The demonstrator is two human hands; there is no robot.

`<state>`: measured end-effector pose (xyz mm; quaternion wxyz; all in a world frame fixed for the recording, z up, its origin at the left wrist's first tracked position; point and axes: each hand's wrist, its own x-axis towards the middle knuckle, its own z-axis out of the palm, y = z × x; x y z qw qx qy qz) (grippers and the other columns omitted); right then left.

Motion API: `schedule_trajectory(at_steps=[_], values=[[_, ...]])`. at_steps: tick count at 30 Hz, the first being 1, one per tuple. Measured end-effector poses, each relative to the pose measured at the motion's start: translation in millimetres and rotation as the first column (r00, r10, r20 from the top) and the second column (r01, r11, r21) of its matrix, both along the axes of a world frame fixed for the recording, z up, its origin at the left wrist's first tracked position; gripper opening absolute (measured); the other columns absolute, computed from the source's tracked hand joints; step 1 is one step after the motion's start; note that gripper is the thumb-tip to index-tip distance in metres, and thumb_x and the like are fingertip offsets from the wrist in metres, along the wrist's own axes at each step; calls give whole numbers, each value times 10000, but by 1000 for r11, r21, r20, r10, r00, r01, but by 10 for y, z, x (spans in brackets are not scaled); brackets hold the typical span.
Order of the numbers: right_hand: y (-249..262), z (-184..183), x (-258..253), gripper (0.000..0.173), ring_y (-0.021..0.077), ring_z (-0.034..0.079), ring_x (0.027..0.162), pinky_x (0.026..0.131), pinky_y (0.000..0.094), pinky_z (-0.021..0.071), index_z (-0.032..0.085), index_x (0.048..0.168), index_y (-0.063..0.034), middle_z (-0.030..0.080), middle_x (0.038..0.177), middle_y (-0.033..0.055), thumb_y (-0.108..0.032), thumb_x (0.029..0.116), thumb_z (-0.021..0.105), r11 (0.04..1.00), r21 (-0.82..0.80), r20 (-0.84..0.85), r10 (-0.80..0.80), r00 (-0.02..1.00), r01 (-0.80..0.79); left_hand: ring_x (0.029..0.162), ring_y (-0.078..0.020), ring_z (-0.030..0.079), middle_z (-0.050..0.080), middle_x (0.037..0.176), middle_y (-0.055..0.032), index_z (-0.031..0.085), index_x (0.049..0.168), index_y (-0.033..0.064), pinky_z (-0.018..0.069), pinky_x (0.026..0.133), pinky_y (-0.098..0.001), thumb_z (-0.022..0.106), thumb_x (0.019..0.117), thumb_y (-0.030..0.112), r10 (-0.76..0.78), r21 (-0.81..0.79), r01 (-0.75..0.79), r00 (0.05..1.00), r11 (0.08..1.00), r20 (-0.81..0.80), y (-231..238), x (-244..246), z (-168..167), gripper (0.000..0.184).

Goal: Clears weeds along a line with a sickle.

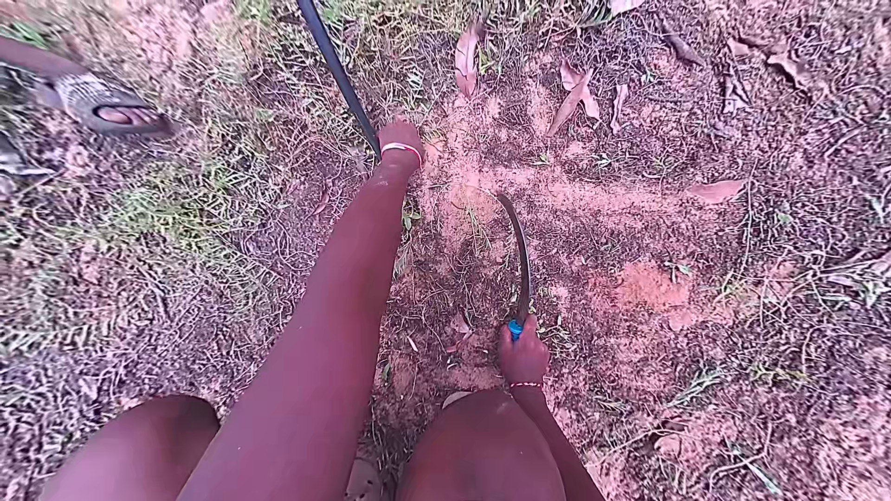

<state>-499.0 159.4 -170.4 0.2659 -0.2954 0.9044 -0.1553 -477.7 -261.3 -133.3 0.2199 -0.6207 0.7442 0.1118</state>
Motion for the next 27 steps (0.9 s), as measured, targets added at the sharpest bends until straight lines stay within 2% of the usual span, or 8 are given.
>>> schedule_trajectory(at_steps=[11, 14, 16, 18, 20, 22, 24, 27], values=[[-42, 25, -17, 476, 436, 734, 767, 693, 616, 552, 588, 1303, 80, 731, 824, 227, -221, 941, 655, 997, 79, 35, -10, 999, 7, 1240, -525, 589, 615, 1262, -372, 631, 1155, -148, 472, 982, -696, 523, 1040, 183, 31, 17, -29, 992, 999, -125, 156, 182, 164, 366], [-82, 45, -57, 498, 452, 733, 792, 713, 620, 553, 574, 1330, 89, 735, 845, 237, -220, 947, 649, 994, 107, 44, -20, 999, 15, 1247, -503, 582, 605, 1246, -380, 607, 1184, -161, 447, 1040, -647, 466, 1079, 193, 136, 104, -106, 923, 989, -359, 789, 63, 453, 396], [-56, 69, 19, 488, 458, 730, 777, 699, 626, 549, 580, 1317, 88, 729, 831, 246, -217, 942, 650, 994, 103, 53, -31, 998, 25, 1062, -482, 669, 674, 1035, -340, 662, 1054, -132, 509, 913, -631, 534, 1028, 132, 19, 78, 23, 867, 997, -498, 1533, 0, 682, 295], [-80, 76, -7, 500, 464, 728, 777, 702, 634, 545, 576, 1323, 96, 728, 831, 251, -218, 941, 652, 996, 91, 47, -25, 999, 20, 973, -463, 706, 703, 961, -309, 701, 911, -121, 545, 834, -606, 617, 934, 89, -177, -123, 130, 796, 984, -579, 1828, -87, 655, 227], [-67, 71, -15, 496, 463, 729, 800, 723, 630, 547, 569, 1329, 90, 731, 848, 249, -222, 952, 650, 994, 105, 54, -24, 998, 18, 1259, -469, 570, 631, 1271, -312, 728, 1007, -95, 448, 1020, -614, 652, 938, 185, -235, -106, 209, 863, 972, -448, 1626, -232, 467, 299], [-58, 41, -12, 493, 463, 728, 803, 717, 628, 547, 572, 1328, 88, 730, 861, 254, -218, 951, 656, 996, 87, 44, -29, 999, 25, 1448, -503, 359, 431, 1555, -265, 697, 1243, -9, 339, 1079, -731, 682, 947, 297, -233, 68, 261, 932, 963, -277, 1319, -386, 197, 427], [-43, 49, -25, 473, 462, 727, 837, 742, 631, 545, 571, 1334, 57, 730, 890, 253, -226, 965, 653, 992, 123, 70, -37, 997, 28, 1456, -543, 340, 400, 1591, -256, 558, 1459, 42, 339, 1050, -789, 696, 954, 292, -246, 159, 289, 937, 944, -247, 1307, -403, -2, 580], [-57, 33, -24, 492, 471, 724, 846, 747, 640, 541, 559, 1356, 45, 729, 884, 255, -252, 972, 641, 989, 143, 62, -40, 997, 31, 1380, -498, 466, 506, 1519, -220, 602, 1400, 25, 460, 981, -708, 668, 956, 138, -197, 216, 270, 931, 938, -309, 1650, -246, 113, 463]])
